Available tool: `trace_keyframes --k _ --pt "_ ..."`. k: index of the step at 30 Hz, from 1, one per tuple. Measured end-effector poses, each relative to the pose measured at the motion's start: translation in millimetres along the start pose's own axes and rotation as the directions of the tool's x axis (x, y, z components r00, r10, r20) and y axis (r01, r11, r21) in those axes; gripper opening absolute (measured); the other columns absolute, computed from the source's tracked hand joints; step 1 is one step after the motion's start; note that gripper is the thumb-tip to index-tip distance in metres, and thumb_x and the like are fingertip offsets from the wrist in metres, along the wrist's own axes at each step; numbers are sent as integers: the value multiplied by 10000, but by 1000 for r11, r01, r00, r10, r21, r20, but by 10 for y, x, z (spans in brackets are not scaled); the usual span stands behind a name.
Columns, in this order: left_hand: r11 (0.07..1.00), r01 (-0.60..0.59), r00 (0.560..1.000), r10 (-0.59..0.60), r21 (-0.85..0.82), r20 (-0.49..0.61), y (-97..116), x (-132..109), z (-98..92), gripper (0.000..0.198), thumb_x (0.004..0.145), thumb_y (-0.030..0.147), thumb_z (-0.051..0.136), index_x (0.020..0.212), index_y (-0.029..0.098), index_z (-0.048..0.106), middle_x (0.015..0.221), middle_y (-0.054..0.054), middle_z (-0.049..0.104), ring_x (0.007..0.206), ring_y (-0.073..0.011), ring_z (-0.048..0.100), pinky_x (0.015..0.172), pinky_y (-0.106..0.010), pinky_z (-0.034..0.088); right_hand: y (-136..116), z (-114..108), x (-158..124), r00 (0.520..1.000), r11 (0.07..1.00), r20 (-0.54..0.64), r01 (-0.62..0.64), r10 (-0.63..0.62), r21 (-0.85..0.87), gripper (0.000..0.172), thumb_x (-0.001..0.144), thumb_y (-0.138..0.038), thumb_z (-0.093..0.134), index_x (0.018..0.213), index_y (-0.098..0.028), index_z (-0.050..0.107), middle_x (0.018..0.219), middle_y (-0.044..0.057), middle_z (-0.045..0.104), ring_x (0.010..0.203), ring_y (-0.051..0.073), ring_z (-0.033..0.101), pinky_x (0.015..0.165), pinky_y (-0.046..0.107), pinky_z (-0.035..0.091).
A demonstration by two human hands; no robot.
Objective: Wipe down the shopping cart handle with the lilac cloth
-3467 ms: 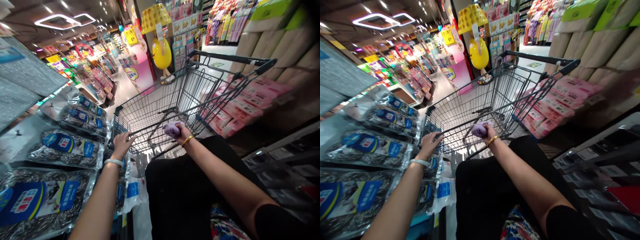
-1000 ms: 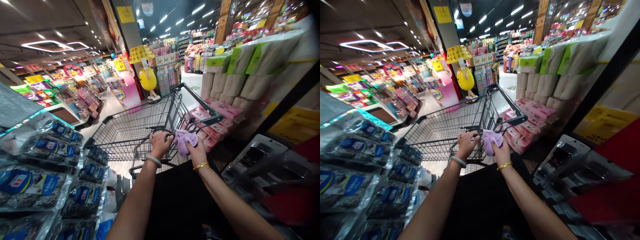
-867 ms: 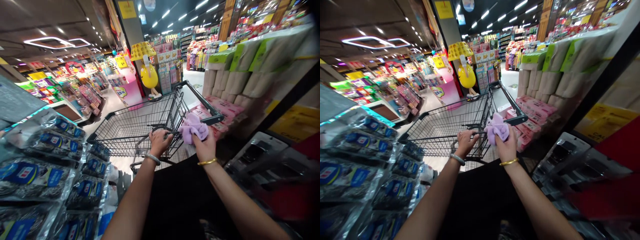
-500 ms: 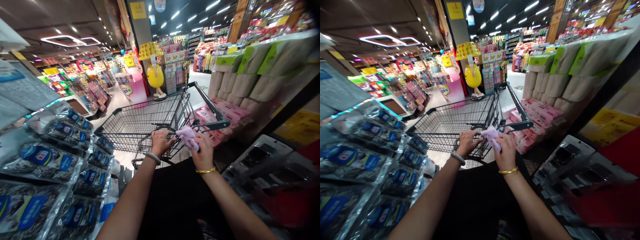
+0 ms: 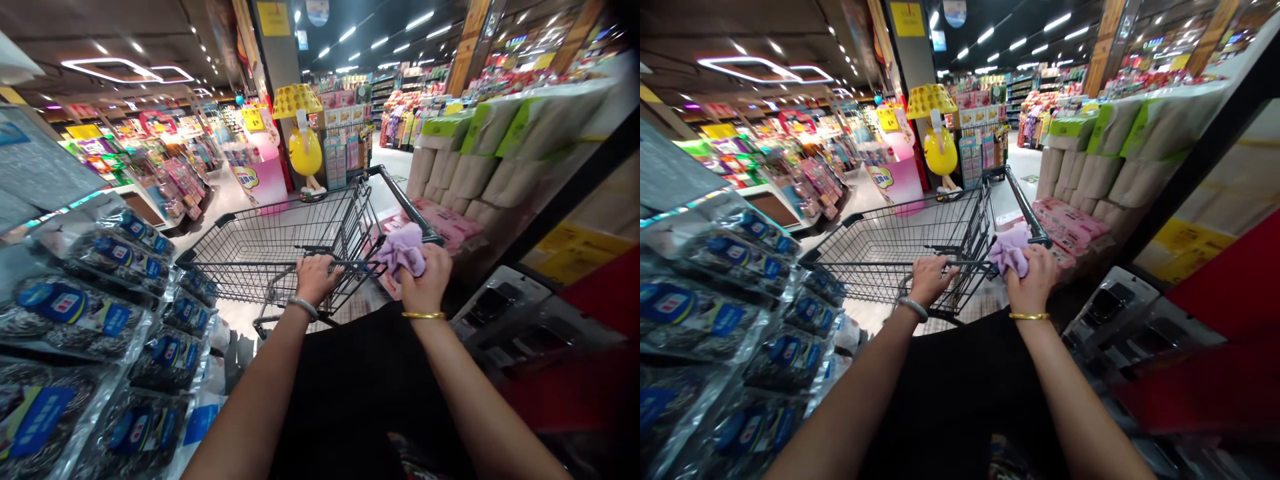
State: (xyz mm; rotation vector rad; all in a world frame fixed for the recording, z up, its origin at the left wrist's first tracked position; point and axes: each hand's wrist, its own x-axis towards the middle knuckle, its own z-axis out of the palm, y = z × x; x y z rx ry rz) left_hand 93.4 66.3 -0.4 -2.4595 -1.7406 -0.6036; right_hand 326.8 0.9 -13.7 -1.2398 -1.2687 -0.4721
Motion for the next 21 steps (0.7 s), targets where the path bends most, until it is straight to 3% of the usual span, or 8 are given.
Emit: trace_keyframes --k 3,5,10,16,19,21 --pt "999 -8 1000 7 34 31 14 34 -29 323 1012 518 453 1058 272 658 1044 -51 668 1046 -262 562 966 -435 332 -42 97 -107 980 998 192 54 -61 39 200 809 -188 619 1006 -212 645 1109 100 608 1081 273 551 962 463 448" --pt "999 -25 998 24 28 53 12 54 -39 317 1025 492 430 1058 271 655 1045 -47 668 1043 -254 564 963 -430 338 -46 147 -165 967 996 246 56 -72 72 199 815 -180 603 1004 -216 651 1118 97 603 1080 268 549 960 456 451" --pt "999 -36 995 37 -12 90 -6 89 -27 350 1035 500 393 1130 288 654 1089 -48 671 1095 -259 565 1004 -446 342 27 253 -160 993 999 107 -45 42 26 234 805 -200 608 1037 -203 633 1163 121 591 1148 297 515 1019 502 411" --pt "994 -94 983 103 -63 149 -94 207 -77 361 1021 458 461 1321 330 615 1277 -26 683 1243 -252 566 1087 -444 353 80 436 -367 942 999 336 7 -22 46 223 818 -147 569 1009 -216 663 1138 110 601 1097 275 517 970 456 434" --pt "987 -128 978 141 -94 152 -247 293 -127 443 1024 433 476 1459 358 514 1377 1 660 1273 -197 575 1078 -356 392 109 504 -416 973 998 230 -43 30 52 241 804 -158 599 1033 -210 652 1145 108 603 1095 276 520 972 461 433" --pt "992 -97 988 105 -76 114 -361 326 -129 457 1021 442 487 1459 316 526 1379 -30 661 1288 -205 566 1091 -355 386 101 575 -433 983 997 175 -61 53 40 234 815 -178 616 1045 -204 649 1154 115 596 1101 281 516 978 470 429"
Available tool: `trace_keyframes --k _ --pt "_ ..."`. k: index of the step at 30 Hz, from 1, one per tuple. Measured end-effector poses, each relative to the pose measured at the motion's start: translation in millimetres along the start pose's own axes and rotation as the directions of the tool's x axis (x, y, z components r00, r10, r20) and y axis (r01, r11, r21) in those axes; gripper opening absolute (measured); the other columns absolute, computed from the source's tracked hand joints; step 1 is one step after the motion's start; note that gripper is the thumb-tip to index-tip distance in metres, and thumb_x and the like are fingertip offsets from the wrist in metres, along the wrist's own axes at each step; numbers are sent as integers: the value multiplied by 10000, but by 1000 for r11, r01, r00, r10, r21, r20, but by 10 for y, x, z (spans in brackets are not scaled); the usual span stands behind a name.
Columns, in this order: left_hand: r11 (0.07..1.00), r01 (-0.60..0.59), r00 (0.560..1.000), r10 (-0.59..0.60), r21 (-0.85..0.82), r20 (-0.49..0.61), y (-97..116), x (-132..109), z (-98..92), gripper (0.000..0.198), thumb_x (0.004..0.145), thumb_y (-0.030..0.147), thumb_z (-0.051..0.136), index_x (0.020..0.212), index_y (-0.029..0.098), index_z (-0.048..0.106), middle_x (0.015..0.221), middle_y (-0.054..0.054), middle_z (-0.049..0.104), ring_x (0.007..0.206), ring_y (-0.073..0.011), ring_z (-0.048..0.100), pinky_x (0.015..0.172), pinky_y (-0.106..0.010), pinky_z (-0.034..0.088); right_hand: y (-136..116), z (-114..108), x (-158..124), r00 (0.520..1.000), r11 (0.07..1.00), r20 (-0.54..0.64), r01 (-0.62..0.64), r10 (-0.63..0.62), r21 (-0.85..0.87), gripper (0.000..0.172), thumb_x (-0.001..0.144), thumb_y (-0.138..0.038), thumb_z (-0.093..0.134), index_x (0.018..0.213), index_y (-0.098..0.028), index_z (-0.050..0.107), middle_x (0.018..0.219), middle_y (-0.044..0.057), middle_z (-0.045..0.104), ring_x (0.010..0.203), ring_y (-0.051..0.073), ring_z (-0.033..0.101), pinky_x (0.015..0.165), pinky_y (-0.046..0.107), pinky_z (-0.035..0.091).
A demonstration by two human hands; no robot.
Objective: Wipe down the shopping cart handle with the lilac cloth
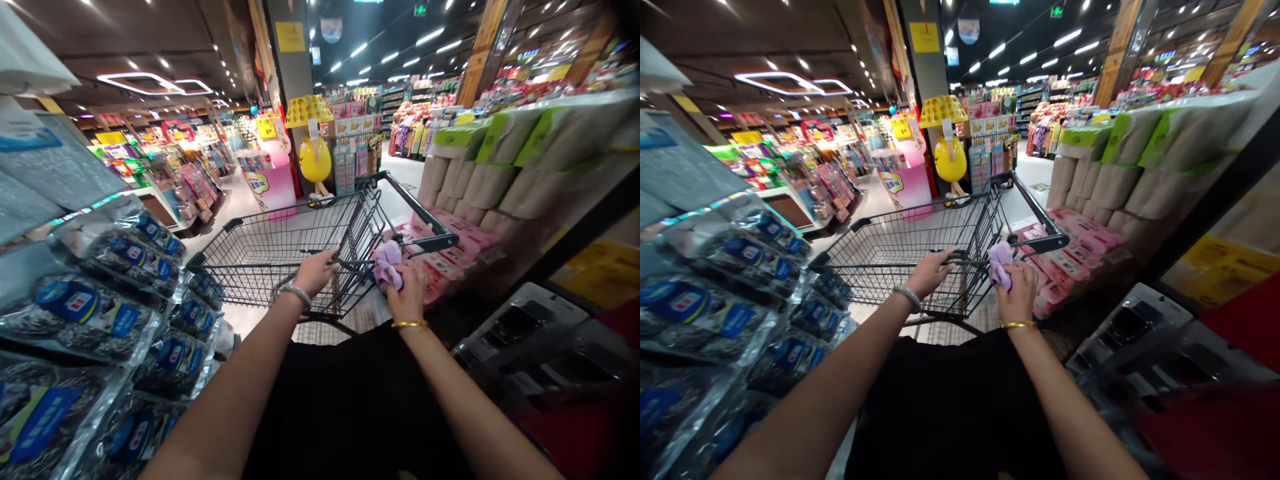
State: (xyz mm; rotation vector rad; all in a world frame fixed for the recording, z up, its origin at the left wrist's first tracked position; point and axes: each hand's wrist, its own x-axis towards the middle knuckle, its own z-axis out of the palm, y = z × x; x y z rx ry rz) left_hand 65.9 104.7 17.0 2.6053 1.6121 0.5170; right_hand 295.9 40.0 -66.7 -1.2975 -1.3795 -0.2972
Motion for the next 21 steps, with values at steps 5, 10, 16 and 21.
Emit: trace_keyframes --k 5,10,16,21 --pt "983 139 988 -129 124 -85 -131 13 151 415 955 596 549 1153 257 685 1143 -73 714 1127 -283 606 1048 -458 374 -12 218 -51 993 998 107 57 -59 21 162 860 -167 592 994 -223 664 1105 96 593 1066 264 533 940 444 448" --pt "960 178 974 -141 218 -176 -81 100 334 434 976 617 471 1088 240 654 1054 -86 690 995 -278 596 909 -427 392 101 379 -94 999 1000 -35 -28 28 15 222 848 -196 636 1069 -221 638 1161 109 581 1123 283 527 995 492 441" --pt "953 170 966 -110 252 -235 -110 226 434 412 992 577 457 1130 234 640 1060 -88 685 995 -294 578 902 -434 377 288 611 -279 983 998 181 29 -37 49 128 877 -178 616 979 -234 669 1094 90 580 1067 259 537 934 450 490" --pt "944 203 959 -137 261 -248 -121 338 493 423 989 589 448 1127 233 632 1056 -98 678 988 -300 569 886 -435 372 380 732 -303 990 989 -2 -141 141 48 132 869 -250 661 997 -225 637 1127 104 568 1098 271 543 971 494 488"
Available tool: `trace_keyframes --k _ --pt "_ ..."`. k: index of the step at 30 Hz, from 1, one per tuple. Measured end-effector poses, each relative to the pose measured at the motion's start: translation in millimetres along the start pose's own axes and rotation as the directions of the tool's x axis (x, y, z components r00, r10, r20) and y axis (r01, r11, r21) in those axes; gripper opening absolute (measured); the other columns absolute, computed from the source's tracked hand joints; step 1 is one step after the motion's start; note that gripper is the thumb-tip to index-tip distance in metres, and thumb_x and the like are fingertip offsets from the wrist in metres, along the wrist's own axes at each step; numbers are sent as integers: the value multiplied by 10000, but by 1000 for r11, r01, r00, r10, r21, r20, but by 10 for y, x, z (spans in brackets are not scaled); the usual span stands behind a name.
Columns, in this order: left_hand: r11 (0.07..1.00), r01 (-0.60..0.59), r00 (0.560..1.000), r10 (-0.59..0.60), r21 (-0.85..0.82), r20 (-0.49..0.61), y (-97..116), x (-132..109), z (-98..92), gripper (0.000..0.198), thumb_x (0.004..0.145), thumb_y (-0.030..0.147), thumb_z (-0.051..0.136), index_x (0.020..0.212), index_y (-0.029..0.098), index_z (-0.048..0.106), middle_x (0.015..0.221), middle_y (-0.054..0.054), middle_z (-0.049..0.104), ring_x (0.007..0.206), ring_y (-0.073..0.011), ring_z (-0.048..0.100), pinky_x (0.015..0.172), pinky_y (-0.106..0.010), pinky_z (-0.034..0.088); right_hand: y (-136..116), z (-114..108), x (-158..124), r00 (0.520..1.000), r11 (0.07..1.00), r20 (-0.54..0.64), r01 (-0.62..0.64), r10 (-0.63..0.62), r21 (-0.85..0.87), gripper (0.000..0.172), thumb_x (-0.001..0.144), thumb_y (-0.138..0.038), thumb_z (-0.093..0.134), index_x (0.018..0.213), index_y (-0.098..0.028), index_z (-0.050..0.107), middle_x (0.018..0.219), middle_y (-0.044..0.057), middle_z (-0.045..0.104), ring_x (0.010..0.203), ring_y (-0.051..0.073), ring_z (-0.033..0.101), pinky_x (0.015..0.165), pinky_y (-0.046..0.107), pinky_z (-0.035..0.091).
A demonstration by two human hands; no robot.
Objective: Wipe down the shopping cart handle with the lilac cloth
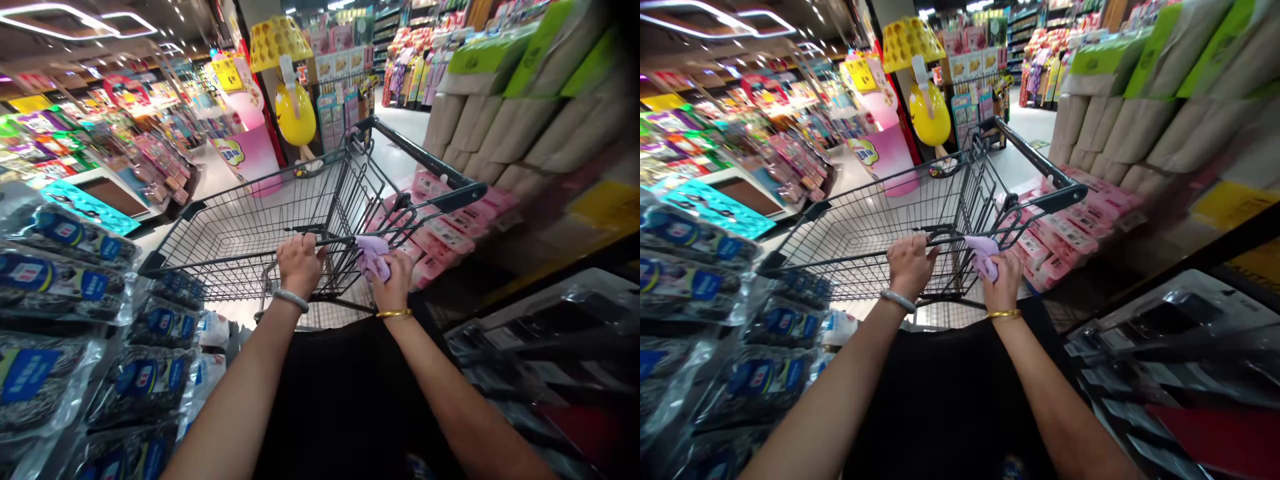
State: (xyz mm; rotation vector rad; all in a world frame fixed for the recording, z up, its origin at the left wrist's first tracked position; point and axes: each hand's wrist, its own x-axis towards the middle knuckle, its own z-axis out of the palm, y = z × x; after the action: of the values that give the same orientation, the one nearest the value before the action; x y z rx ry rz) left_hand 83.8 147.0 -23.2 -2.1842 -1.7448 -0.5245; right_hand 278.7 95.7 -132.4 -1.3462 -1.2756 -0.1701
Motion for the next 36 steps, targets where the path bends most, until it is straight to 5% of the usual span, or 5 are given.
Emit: trace_keyframes --k 4,10,17,23,36 --pt "1000 14 1000 -14 8 25 24 29 34 449 994 592 424 1146 221 626 1041 -107 666 987 -312 556 884 -443 362 -13 144 -70 988 999 155 -3 -5 51 90 879 -225 624 966 -215 648 1089 93 585 1042 250 566 924 461 510" --pt "1000 -13 1000 13 -21 14 33 -9 64 484 1005 600 381 1208 221 605 1083 -114 645 1023 -309 531 915 -447 338 -19 167 -28 997 997 -15 -75 76 36 116 881 -283 657 975 -216 648 1103 99 583 1088 262 565 989 481 482" --pt "999 -18 992 22 -35 120 -7 54 -78 426 1042 518 335 951 251 654 920 -69 679 912 -276 550 818 -422 339 41 307 -304 972 999 234 -39 31 28 150 895 -260 595 972 -178 693 1109 128 632 1037 269 582 924 452 505" --pt "999 -1 987 9 -52 161 64 81 -146 381 1042 453 386 889 241 664 861 -61 700 841 -261 555 758 -405 323 12 333 -343 988 993 106 -116 112 35 190 900 -330 617 1024 -223 714 1133 99 617 1040 264 575 950 489 501" --pt "1000 -13 992 16 -26 125 174 37 -142 408 1041 501 371 891 249 655 850 -64 695 868 -270 561 736 -409 332 166 406 -483 957 962 191 -246 220 120 226 802 -295 627 993 -208 710 1161 130 611 1088 289 568 957 515 522"
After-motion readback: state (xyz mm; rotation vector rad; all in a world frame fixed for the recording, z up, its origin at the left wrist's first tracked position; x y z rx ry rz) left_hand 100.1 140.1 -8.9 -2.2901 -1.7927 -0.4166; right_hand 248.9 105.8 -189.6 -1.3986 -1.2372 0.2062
